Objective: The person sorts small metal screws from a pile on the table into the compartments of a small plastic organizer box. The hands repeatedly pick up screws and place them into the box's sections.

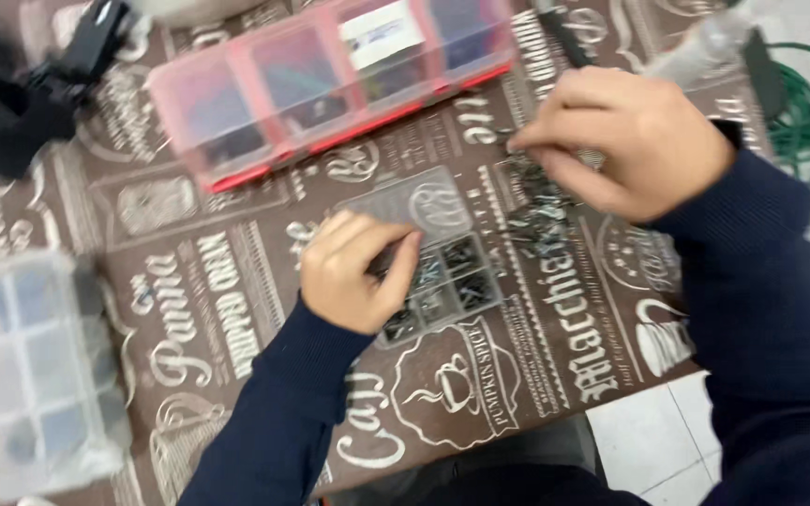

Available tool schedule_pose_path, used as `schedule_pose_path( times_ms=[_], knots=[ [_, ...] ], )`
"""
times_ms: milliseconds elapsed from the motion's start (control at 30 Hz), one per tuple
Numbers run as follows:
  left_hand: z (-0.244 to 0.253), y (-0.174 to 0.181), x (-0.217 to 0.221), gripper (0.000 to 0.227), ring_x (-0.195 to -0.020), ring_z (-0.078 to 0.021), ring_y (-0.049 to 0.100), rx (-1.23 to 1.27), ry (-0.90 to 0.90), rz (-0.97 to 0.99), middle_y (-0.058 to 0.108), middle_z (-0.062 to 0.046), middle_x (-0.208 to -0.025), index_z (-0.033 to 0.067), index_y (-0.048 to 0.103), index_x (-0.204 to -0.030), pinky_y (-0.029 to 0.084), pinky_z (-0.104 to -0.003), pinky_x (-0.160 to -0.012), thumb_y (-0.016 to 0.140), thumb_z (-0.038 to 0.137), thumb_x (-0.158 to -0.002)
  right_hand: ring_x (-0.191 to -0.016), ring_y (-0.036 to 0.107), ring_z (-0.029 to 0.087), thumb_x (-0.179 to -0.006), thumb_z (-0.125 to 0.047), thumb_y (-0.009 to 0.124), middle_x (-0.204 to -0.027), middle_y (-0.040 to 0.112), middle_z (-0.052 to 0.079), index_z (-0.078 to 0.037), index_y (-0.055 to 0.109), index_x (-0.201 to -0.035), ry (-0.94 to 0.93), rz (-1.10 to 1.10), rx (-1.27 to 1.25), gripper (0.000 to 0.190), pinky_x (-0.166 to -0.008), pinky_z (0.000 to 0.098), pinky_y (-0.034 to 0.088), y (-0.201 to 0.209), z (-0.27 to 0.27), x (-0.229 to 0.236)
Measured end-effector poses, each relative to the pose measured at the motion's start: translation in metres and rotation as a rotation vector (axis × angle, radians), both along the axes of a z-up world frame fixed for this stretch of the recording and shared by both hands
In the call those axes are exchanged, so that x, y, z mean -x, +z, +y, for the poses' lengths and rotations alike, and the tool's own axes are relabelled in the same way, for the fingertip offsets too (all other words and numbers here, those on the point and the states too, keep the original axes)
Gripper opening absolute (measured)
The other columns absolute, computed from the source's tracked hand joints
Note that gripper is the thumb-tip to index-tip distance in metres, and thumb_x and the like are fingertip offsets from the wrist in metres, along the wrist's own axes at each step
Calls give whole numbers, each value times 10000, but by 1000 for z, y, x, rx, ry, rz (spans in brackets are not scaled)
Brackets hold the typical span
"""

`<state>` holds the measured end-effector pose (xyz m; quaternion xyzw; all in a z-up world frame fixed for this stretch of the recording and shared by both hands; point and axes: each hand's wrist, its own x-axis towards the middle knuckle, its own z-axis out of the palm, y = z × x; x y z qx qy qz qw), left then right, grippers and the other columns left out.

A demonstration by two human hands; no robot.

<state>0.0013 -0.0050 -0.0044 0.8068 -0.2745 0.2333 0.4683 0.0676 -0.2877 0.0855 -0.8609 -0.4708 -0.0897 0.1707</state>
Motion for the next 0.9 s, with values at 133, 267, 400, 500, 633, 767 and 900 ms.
schedule_pose_path(
  times_ms=[133,267,400,500,633,767,900],
  knots=[
    [-3,-7,-2,95,-639,-228,606,-26,-13,-4,728,-73,-778,40,750,-844,494,-355,-669,720,52,-934,-828,647,238,-983,-29,679,-981,698,147,-1,754,-1077,-140,61,17,124,-718,368,562,-44,-28,-2],
    [-2,-21,-4,35,-630,-243,663,6,31,37,691,6,-662,140,783,-856,533,-336,-633,767,136,-886,-877,703,243,-956,-230,737,-1008,728,5,-142,767,-1037,-329,147,69,124,-796,371,553,-81,-32,0],
    [-3,-17,-4,34,-647,-255,673,-16,25,41,693,-5,-668,134,787,-862,541,-353,-640,767,134,-890,-947,720,274,-920,-147,712,-1019,735,19,-127,760,-1081,-398,185,163,169,-833,390,558,-84,-31,1],
    [-4,-16,-4,45,-632,-250,663,-6,35,29,685,-6,-655,131,783,-844,536,-339,-645,766,129,-886,-796,716,303,-878,-52,748,-910,747,68,-74,769,-1014,-344,243,23,139,-732,391,565,-81,-32,-3],
    [-6,-16,-2,38,-636,-244,666,-4,51,22,689,-5,-660,130,785,-853,534,-330,-650,766,131,-886,-652,658,201,-904,-41,767,-889,758,50,-90,778,-1017,-322,378,-266,124,-592,312,508,-58,-15,9],
    [-12,-10,3,141,-767,-291,697,43,-30,-15,754,-61,-853,101,787,-1001,533,-383,-740,787,159,-872,-707,696,180,-844,18,792,-899,783,125,-27,785,-990,-223,663,-614,153,-659,288,577,-54,13,31],
    [-19,0,14,210,-798,-305,714,73,-103,-51,771,-70,-965,100,776,-1071,524,-397,-793,798,193,-884,-759,750,205,-794,58,813,-879,799,169,27,790,-942,-132,840,-859,153,-681,304,614,-66,41,54]
  ],
)
